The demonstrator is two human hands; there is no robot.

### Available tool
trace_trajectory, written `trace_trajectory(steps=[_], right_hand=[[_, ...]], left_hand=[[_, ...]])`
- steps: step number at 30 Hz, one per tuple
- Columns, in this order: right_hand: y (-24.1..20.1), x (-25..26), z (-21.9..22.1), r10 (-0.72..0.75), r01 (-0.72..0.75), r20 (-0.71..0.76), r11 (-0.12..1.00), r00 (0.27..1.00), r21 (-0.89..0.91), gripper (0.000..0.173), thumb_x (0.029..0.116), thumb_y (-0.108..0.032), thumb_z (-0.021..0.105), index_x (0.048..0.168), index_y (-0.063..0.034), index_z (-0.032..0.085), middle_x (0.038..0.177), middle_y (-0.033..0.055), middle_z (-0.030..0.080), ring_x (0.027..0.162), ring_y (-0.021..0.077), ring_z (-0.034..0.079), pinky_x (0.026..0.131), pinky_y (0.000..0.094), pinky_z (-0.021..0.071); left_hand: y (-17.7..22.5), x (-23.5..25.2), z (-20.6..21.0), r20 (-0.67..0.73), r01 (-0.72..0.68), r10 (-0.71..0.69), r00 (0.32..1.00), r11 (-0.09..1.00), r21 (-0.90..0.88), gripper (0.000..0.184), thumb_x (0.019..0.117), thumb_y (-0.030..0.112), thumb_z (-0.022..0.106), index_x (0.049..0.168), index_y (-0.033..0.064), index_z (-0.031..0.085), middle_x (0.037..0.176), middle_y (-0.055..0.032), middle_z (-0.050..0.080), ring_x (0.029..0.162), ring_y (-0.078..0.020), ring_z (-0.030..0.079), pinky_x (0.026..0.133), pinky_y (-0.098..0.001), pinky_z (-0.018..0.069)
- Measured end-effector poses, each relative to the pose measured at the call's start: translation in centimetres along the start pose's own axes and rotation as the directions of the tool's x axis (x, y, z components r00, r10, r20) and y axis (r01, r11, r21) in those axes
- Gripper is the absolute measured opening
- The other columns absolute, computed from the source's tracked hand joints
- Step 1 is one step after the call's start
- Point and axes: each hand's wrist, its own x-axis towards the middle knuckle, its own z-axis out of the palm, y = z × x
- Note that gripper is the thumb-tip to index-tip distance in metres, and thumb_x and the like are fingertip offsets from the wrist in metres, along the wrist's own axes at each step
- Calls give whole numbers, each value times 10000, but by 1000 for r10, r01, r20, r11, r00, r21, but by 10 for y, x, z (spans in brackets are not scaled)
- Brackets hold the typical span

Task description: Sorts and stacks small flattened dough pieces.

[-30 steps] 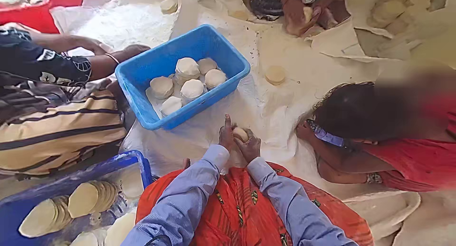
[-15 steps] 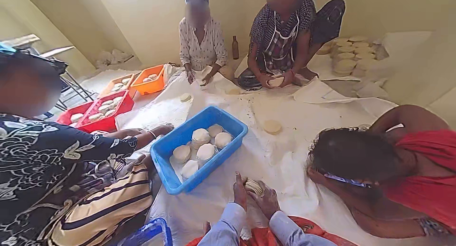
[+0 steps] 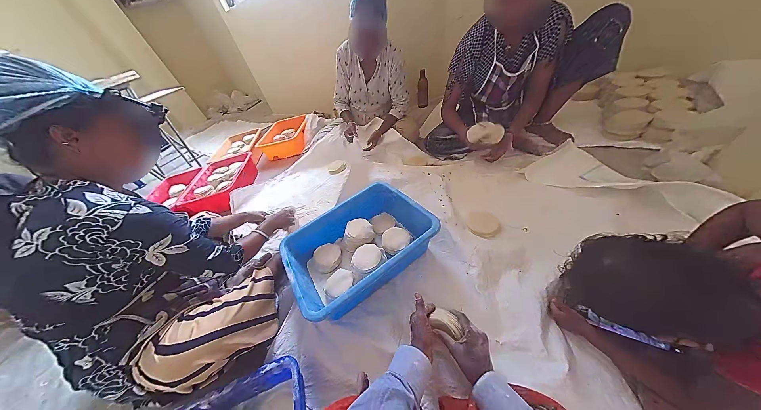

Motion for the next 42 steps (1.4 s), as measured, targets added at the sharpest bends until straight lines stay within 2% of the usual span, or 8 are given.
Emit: trace_trajectory(steps=[9,13,17,21,27,31,35,42], right_hand=[[-2,4,-1,27,-23,83,999,996,-46,471,853,-197,801,1270,-7,694,1147,238,732,1067,440,700,966,640,501],[3,-3,2,-99,107,-123,993,987,58,432,779,-115,810,1175,32,721,1071,229,750,959,422,730,847,655,533],[9,4,7,-28,29,30,999,999,-41,439,844,-169,798,1247,-23,708,1167,191,737,1077,391,703,958,632,502],[3,-4,4,-112,117,-142,993,984,27,423,787,-108,776,1186,22,719,1078,217,752,984,403,731,854,638,539],[2,0,2,-64,63,-56,998,996,-5,400,853,-88,741,1234,30,697,1122,255,730,1035,446,704,910,677,502],[-3,-4,-3,-1,4,50,998,999,-69,511,922,-300,735,1337,-15,644,1282,198,690,1197,383,653,1035,646,452],[0,-1,-1,-14,16,-74,1000,997,24,348,865,-89,731,1196,21,713,1085,222,744,1020,385,715,913,601,518],[4,1,2,-9,18,-98,996,995,91,343,874,-111,767,1195,4,720,1080,218,743,1000,375,716,897,589,528]], left_hand=[[-6,10,-1,0,-22,22,1000,1000,-3,759,1119,481,151,1310,-115,580,1398,-286,569,1349,-375,505,1138,-508,361],[-5,9,-3,-22,-29,28,999,999,-29,737,1122,473,169,1321,-111,573,1415,-290,552,1378,-374,472,1156,-514,333],[-11,12,-2,8,-17,17,1000,1000,8,758,1113,505,173,1287,-93,607,1356,-286,590,1314,-372,529,1120,-520,386],[-3,5,-4,14,-40,40,999,999,4,755,1116,489,154,1331,-98,576,1411,-282,559,1364,-364,493,1152,-511,352],[3,2,-4,20,-52,52,998,999,7,738,1118,484,178,1348,-106,557,1429,-295,535,1375,-367,480,1161,-505,341],[-1,-5,-6,67,-57,49,997,991,118,721,1122,460,144,1415,-86,512,1459,-286,522,1405,-373,465,1182,-511,346],[0,-5,-7,53,-39,35,998,996,77,878,1070,605,66,1366,-55,563,1424,-253,558,1352,-362,502,1132,-515,377],[-4,-5,-5,54,-14,15,998,1000,-17,945,1034,684,75,1383,-54,551,1446,-228,547,1371,-323,477,1150,-470,346]])
